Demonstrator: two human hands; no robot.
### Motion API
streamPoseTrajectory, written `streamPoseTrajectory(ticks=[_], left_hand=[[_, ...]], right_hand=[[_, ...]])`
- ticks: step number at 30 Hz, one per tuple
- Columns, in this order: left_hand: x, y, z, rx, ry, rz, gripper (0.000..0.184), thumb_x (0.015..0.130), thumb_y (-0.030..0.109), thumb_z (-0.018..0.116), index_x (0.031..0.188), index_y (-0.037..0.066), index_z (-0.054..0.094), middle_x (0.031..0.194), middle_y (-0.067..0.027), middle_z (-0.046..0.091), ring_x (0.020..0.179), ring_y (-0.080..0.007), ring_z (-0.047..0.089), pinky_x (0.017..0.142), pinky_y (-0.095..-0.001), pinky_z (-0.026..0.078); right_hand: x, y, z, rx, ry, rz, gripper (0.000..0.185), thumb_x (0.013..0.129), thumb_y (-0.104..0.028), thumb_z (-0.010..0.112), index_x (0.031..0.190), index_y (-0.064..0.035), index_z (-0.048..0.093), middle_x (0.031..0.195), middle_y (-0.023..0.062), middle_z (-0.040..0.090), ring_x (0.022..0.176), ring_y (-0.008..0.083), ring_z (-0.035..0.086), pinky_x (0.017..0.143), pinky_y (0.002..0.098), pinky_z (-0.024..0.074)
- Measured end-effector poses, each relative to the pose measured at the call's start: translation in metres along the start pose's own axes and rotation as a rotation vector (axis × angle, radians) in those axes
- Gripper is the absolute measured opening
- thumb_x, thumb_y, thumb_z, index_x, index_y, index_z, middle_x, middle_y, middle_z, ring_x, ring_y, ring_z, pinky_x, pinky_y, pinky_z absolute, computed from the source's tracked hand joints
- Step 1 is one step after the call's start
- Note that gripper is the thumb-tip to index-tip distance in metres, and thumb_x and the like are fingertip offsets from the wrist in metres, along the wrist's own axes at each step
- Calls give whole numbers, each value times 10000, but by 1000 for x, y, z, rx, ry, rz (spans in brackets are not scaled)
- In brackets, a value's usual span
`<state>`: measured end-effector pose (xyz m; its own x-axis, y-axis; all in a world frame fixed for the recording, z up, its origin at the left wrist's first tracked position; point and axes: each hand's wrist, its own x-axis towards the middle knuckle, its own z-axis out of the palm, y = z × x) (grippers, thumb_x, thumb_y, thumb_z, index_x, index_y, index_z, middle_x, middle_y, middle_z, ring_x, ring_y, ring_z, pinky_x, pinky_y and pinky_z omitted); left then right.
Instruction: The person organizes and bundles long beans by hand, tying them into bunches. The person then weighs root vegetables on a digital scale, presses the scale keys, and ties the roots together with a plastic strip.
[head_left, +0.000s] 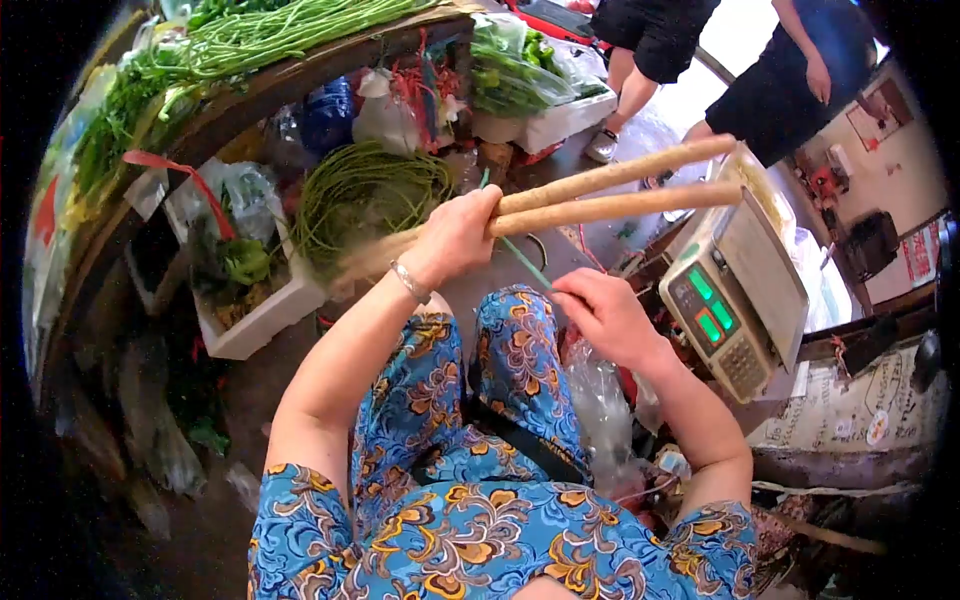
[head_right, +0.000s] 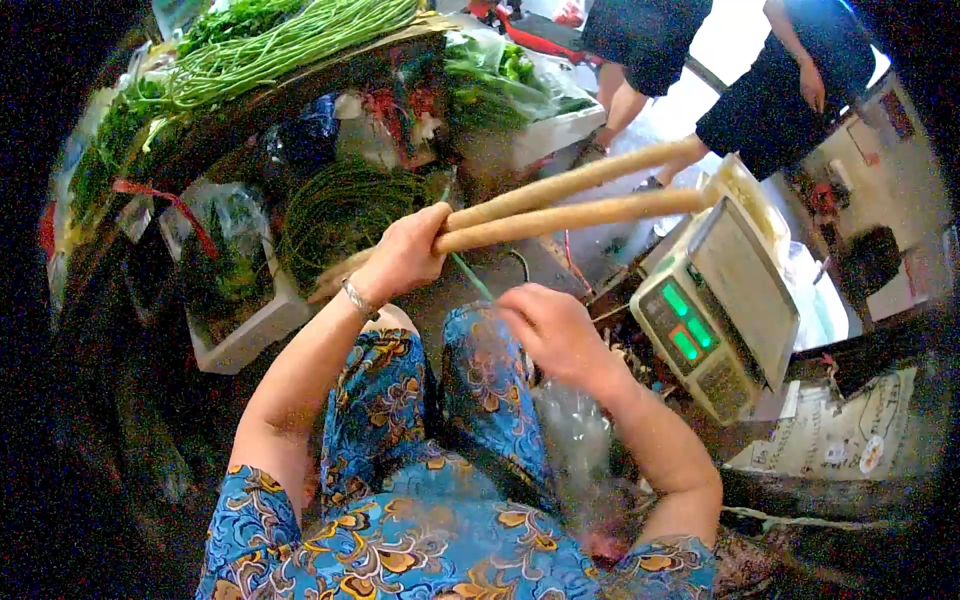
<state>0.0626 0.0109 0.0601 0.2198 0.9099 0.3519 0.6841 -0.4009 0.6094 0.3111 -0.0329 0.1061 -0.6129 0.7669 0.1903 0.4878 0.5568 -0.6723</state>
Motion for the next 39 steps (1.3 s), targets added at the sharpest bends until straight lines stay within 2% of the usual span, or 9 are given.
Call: streamPoseTrajectory(ticks=[6,9,14,23,26,28,34,37,39], left_hand=[[-17,55,-4,521,-33,234,273,714,66,640,948,76,500,894,-117,575,870,-310,581,759,-398,455],[-39,81,-11,667,-104,279,160,785,112,581,927,74,518,884,-82,557,859,-255,569,770,-369,436],[-65,89,-21,608,-164,249,177,784,104,585,944,75,515,881,-88,550,864,-265,566,776,-374,434],[-86,87,-16,544,-164,214,209,768,92,606,951,81,506,874,-84,547,866,-274,565,769,-382,438],[-86,86,-14,556,-164,216,212,764,89,613,944,85,502,863,-83,545,866,-275,566,768,-380,437],[-84,83,-14,537,-172,196,234,749,73,625,949,84,503,878,-90,543,872,-284,566,771,-386,440],[-68,68,-34,546,-157,19,315,703,1,662,975,70,518,994,-137,515,872,-356,585,746,-444,484],[-59,54,-41,640,-70,42,312,699,31,674,968,63,519,974,-137,530,861,-337,588,751,-431,477],[-52,53,-47,651,-72,55,299,710,40,669,967,63,516,953,-133,543,865,-331,588,761,-428,471]], right_hand=[[28,-54,-28,-400,24,-457,105,806,-97,604,802,-48,511,761,119,534,742,327,601,651,428,504],[50,-45,-43,-471,-20,-403,139,812,-144,621,816,-18,563,786,154,590,752,347,615,673,434,503],[42,-14,-8,-38,-169,-103,177,851,-179,594,882,-15,653,822,214,649,789,371,641,690,419,498],[35,-20,0,45,-215,-44,190,854,-185,603,881,-5,658,769,192,643,675,314,622,647,387,492],[32,-23,-3,6,-246,-20,170,885,-150,574,896,9,634,744,163,623,685,250,601,662,358,477],[28,-24,-5,-140,-71,-166,184,853,-176,598,862,3,636,780,200,629,771,374,627,696,428,492],[-34,-34,-53,-221,44,-105,171,861,-188,583,877,-23,626,868,189,636,826,374,622,724,462,488],[-71,-13,-77,-319,-116,109,163,861,-184,581,881,-32,636,858,171,632,822,368,628,730,457,497],[-84,1,-82,-756,-275,338,195,872,-229,593,918,-50,655,872,150,622,840,357,634,740,445,506]])
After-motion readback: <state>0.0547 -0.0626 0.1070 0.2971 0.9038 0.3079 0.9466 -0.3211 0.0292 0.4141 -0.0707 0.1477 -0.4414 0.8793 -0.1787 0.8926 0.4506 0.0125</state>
